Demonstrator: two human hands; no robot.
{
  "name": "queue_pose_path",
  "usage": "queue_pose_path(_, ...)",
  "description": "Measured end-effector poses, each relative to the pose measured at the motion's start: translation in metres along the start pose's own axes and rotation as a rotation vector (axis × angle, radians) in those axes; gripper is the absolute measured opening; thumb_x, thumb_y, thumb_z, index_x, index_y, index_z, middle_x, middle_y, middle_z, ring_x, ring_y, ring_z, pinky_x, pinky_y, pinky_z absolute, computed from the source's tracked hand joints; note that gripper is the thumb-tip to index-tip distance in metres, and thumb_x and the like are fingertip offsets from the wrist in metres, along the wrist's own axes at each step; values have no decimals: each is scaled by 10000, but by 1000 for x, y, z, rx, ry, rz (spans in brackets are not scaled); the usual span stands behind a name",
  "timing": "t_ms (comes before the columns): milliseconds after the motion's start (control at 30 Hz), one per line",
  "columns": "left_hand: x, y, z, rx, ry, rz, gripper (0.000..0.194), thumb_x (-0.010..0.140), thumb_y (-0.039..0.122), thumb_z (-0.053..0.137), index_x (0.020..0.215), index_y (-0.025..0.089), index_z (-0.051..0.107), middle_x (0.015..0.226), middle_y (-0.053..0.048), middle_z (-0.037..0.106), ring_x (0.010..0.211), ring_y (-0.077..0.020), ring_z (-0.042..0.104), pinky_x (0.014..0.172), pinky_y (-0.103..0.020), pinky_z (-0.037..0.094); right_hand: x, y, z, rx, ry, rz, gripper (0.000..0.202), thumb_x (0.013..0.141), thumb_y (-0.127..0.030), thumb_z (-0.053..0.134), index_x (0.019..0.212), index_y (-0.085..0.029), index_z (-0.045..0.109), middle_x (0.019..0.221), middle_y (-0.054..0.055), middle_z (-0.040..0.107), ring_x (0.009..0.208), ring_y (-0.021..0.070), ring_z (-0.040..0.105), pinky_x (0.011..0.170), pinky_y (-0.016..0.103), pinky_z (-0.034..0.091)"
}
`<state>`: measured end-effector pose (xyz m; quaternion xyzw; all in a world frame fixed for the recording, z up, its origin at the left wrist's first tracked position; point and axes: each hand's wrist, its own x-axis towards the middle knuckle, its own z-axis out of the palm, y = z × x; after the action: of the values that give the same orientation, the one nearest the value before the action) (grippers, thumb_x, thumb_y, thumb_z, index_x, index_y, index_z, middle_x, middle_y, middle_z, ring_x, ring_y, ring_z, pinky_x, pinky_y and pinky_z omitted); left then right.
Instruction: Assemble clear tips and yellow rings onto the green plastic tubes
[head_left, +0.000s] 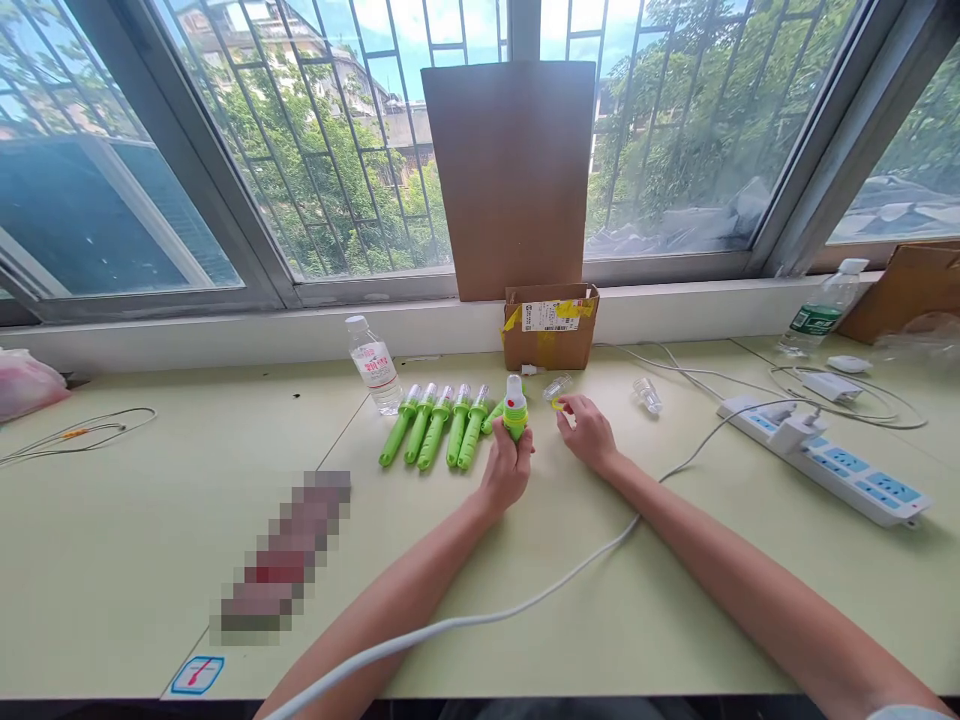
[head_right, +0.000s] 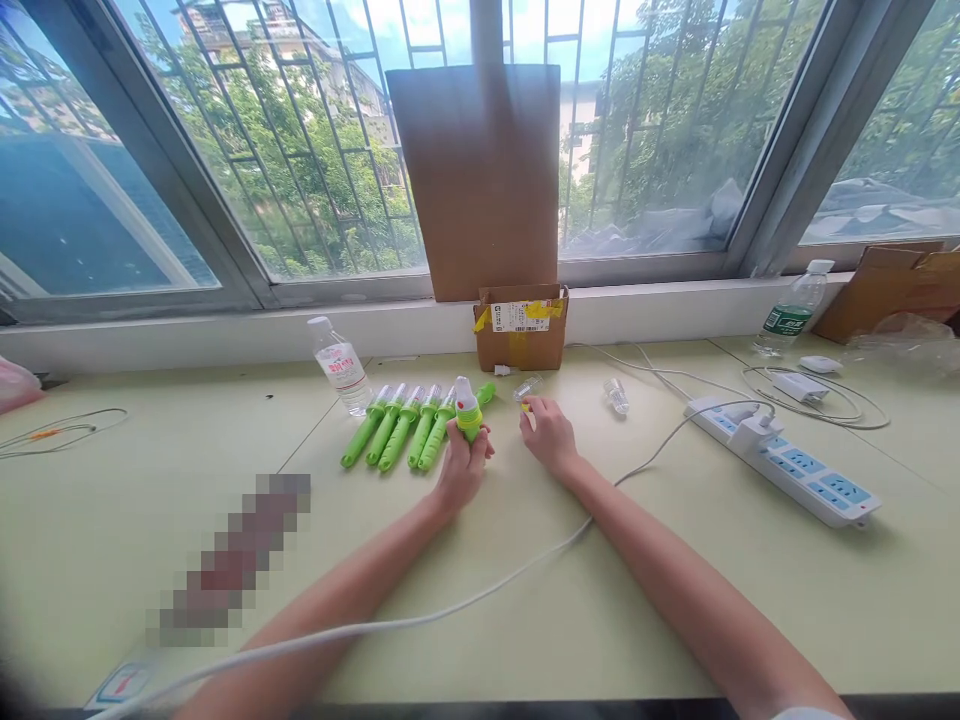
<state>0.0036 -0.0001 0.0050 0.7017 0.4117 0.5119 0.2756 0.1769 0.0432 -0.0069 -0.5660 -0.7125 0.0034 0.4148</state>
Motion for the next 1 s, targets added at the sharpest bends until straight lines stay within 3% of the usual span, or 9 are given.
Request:
queue_pose_path(233,-2,-4,0,39,-26,10,154,924,339,377,955,219,285,793,-25,566,652,-142,559,610,-290,441,36,21,16,-291,-98,-78,309,833,-205,479,1126,-188,575,1144,113,580,1058,250,508,828,339,435)
queue_pose_path(433,-3,-3,-1,56,-35,-14,166,921,346,385,974,210,306,688,17,535,610,-139,539,584,-270,411,52,30,28,-378,-173,-107,408,830,-285,505,1230,-219,550,1386,119,412,1290,297,310,1011,444,281)
queue_pose_path(633,-3,-2,0,40,-38,-15,171,918,349,393,977,212,308,713,13,534,613,-139,539,580,-269,402,41,29,26,-427,-141,55,359,835,-376,508,1144,-217,598,1232,128,511,1074,308,457,819,395,386)
queue_pose_path(900,-3,-3,0,62,-34,-21,182,919,359,390,991,211,311,680,23,537,591,-140,541,572,-264,392,36,20,17,-488,-157,58,287,831,-344,542,1072,-191,572,1058,130,591,954,286,488,743,358,355)
queue_pose_path(1000,-2,-3,0,65,-35,-18,183,920,361,388,994,212,312,679,23,538,594,-141,543,573,-266,392,33,18,16,-483,-92,63,241,853,-314,512,1047,-183,569,1041,126,606,928,280,488,730,355,343)
